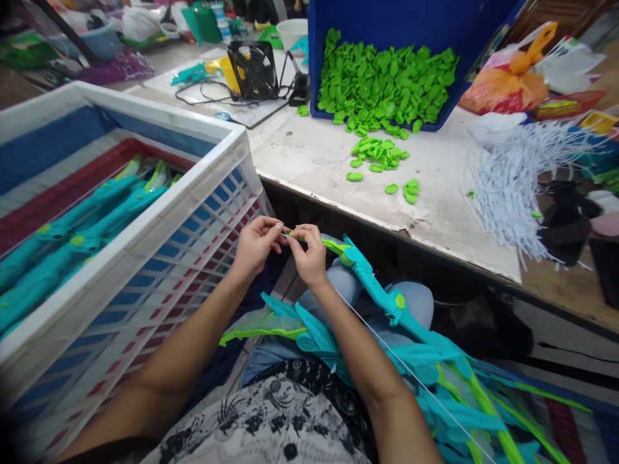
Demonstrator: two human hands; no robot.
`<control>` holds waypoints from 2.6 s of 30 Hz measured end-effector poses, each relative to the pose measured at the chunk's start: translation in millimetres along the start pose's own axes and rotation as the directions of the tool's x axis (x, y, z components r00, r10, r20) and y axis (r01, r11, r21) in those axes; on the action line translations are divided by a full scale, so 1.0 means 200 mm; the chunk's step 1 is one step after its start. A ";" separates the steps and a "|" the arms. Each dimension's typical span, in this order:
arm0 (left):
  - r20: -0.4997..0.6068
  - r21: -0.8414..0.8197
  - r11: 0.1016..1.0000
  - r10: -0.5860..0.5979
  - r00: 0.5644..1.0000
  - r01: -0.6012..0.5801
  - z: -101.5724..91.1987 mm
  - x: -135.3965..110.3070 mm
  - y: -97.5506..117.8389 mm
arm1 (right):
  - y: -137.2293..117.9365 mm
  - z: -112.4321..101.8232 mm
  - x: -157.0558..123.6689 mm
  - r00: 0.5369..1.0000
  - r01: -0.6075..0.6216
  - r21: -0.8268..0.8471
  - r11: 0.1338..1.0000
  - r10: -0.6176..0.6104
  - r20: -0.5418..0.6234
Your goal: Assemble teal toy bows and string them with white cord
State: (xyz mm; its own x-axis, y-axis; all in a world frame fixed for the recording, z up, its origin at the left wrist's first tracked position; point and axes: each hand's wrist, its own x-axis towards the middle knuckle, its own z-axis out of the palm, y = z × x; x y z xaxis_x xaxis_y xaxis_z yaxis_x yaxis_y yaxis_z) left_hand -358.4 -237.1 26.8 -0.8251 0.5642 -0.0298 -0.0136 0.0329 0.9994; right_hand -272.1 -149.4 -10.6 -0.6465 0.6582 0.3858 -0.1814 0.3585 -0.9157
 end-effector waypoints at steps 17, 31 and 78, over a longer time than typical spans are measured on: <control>0.154 -0.224 0.904 -0.335 0.929 0.363 -0.02 -0.06 0.03 | -0.04 0.04 -0.03 0.997 -0.045 0.097 0.994 0.039 0.063; 0.262 -0.264 0.898 -0.285 0.922 0.353 -0.04 -0.05 0.02 | -0.04 -0.04 0.00 0.979 0.194 -0.196 0.961 -0.178 0.096; 0.851 0.249 0.234 0.411 0.327 -0.940 0.51 -0.29 0.05 | -0.10 -1.38 -0.13 0.509 -0.425 -0.506 0.751 0.660 0.552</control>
State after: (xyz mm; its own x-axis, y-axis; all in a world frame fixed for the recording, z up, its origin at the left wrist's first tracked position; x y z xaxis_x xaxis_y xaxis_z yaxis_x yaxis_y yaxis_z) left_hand -252.4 -185.2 37.5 0.2052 0.9002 0.3841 0.9128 -0.3176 0.2568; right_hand -47.6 8.8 29.2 -0.8582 0.2061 -0.4701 0.5132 0.3245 -0.7945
